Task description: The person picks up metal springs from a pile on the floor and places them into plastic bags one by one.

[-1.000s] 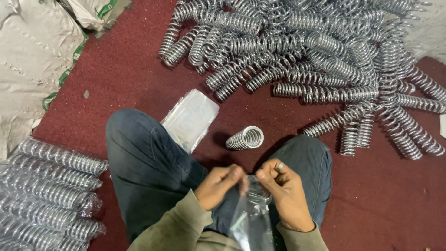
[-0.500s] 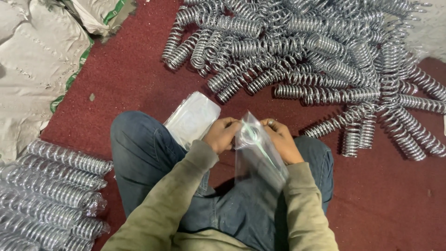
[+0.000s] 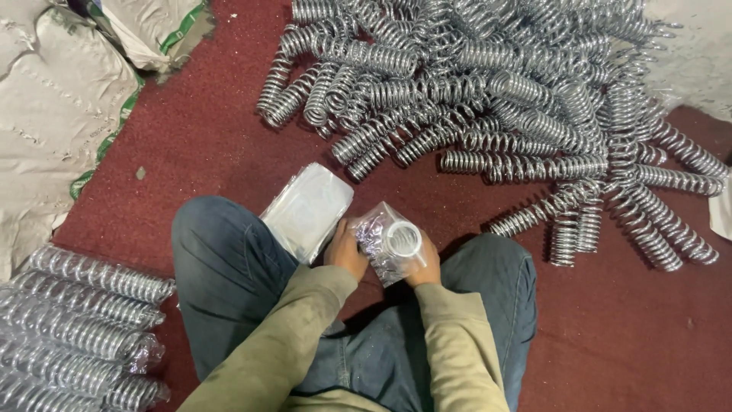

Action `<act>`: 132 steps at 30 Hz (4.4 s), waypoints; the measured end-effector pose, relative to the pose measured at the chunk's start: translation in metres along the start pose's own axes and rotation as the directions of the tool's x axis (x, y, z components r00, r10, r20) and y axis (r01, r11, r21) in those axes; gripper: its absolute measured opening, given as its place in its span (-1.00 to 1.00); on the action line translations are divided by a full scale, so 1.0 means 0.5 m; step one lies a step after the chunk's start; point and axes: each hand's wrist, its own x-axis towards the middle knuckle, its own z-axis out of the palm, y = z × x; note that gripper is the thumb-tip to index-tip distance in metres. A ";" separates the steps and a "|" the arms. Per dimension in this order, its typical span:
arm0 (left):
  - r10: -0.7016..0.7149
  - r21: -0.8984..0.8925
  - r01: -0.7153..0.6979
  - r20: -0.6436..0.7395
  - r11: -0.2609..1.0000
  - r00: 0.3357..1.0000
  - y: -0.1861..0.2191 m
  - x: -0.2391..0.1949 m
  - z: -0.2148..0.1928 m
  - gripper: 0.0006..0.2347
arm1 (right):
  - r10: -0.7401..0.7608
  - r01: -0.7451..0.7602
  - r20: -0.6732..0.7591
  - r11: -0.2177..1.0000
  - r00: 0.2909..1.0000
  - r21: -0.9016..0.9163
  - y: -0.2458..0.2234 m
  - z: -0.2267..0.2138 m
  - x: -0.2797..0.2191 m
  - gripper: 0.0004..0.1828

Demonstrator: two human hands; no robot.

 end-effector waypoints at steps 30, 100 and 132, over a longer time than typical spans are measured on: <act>0.735 0.190 -0.721 -0.004 0.667 0.679 0.192 -0.111 -0.128 -0.74 | -0.531 0.695 -0.673 0.718 0.515 -0.035 -0.454 -0.567 -0.440 -0.90; -0.026 0.685 0.349 -0.435 0.639 0.900 -0.323 -0.513 -0.567 -0.54 | 0.544 -0.540 -0.003 0.833 0.839 -0.121 -0.054 -0.487 -0.099 -0.01; -0.305 0.641 0.131 0.169 0.756 0.937 -0.147 0.262 -0.299 -0.62 | 0.073 0.524 -0.742 0.663 0.667 0.536 -0.261 -0.517 -0.243 -0.59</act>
